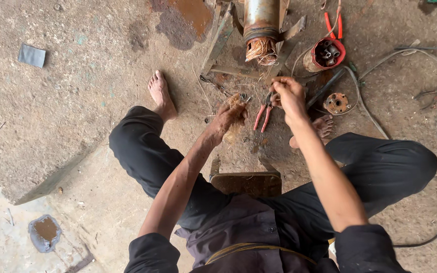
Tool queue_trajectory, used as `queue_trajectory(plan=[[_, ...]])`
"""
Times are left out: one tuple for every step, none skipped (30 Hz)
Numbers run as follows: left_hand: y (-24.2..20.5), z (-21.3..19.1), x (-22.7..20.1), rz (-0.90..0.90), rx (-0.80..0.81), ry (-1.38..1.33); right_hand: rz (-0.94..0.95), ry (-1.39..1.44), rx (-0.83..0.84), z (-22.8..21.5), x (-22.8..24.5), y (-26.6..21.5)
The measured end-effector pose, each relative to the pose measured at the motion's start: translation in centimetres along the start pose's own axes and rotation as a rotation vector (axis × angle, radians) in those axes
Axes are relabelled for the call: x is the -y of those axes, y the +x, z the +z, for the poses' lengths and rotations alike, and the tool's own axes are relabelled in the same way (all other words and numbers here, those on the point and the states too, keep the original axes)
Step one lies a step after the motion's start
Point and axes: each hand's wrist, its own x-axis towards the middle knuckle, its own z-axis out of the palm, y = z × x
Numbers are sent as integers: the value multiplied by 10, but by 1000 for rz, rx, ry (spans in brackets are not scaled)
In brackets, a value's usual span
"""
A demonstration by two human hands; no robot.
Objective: The person sits on the floor and removes copper wire strands from a cylindrical motor component. They pull, separate, and bundle the wires by hand, occasionally using pliers to assist in handling the strands.
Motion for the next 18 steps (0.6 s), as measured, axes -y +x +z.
queue_trajectory(plan=[[0,-1,0,14,-4,13,95,91,39,5,2,7],[-1,-2,-2,26,-4,32,190,188,74,14,1,12],[-2,-3,-3,38,-3,51,284,286,110,24,0,18],[-3,-3,-5,37,-26,45,290,368,123,32,-2,23],[-4,-3,-7,35,-50,39,295,451,136,39,-3,27],[-4,-1,-8,38,-74,28,300,528,151,41,-4,30],[-3,0,-9,7,-128,84,245,519,161,40,-6,30],[-4,-2,-10,-21,-185,133,192,503,175,41,-10,26],[-5,-6,-11,-50,-243,182,139,486,189,40,-13,21],[-4,-6,-9,-21,-233,152,49,361,170,34,-15,13],[-2,-8,-7,8,-223,122,-41,236,151,29,-18,1],[0,-9,-4,32,-214,91,-127,111,131,24,-20,-12],[2,-9,0,11,-237,100,-275,4,54,20,-19,-23],[6,-12,1,-9,-259,116,-426,-97,-26,20,-17,-33],[9,-13,2,-29,-281,132,-577,-198,-105,19,-10,-39],[11,-13,3,-32,-295,152,-724,-308,-153,19,-1,-43],[11,-12,5,-35,-309,173,-870,-418,-200,18,9,-44],[12,-11,5,-38,-320,194,-1015,-532,-248,16,20,-42]])
